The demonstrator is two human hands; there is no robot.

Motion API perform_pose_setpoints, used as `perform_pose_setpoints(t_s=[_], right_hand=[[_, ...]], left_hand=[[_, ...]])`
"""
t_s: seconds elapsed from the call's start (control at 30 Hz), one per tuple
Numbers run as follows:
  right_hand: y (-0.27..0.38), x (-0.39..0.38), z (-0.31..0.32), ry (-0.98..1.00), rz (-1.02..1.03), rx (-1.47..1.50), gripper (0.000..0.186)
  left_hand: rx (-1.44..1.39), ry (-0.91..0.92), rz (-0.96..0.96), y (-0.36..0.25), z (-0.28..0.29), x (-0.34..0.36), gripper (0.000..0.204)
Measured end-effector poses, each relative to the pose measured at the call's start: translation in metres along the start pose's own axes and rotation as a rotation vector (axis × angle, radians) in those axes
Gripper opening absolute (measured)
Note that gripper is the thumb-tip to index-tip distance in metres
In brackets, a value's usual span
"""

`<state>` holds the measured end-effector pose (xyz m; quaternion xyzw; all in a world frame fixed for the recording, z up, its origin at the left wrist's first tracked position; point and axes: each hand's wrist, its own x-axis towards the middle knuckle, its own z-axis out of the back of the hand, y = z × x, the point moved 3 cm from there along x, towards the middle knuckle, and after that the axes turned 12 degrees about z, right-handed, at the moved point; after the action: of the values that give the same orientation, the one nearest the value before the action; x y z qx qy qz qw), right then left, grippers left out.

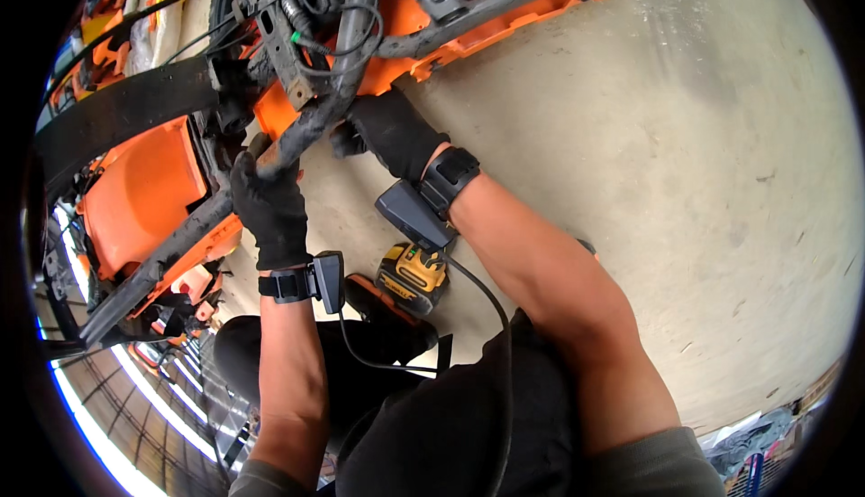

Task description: The person connects wires and electrical components on a motorcycle frame by hand, then uses a power drill to tighten a bolt on the frame.

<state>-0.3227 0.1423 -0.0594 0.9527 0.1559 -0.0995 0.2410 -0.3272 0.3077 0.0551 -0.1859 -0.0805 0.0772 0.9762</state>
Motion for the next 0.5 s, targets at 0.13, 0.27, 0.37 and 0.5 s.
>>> perform_pose_setpoints(t_s=[0.13, 0.27, 0.37, 0.5], right_hand=[[-0.005, 0.008, 0.008, 0.048, 0.242, -0.268, 0.019], [-0.012, 0.009, 0.008, 0.024, 0.111, 0.002, 0.029], [0.000, 0.005, -0.002, 0.005, 0.046, -0.053, 0.033], [0.003, 0.007, 0.005, -0.044, -0.004, -0.059, 0.031]], left_hand=[[-0.101, 0.113, 0.183, -0.012, -0.002, -0.001, 0.027], [0.081, 0.090, 0.064, 0.003, -0.004, 0.005, 0.033], [-0.210, 0.095, 0.060, 0.024, -0.007, 0.008, 0.050], [-0.550, 0.237, 0.302, 0.023, -0.014, 0.012, 0.055]])
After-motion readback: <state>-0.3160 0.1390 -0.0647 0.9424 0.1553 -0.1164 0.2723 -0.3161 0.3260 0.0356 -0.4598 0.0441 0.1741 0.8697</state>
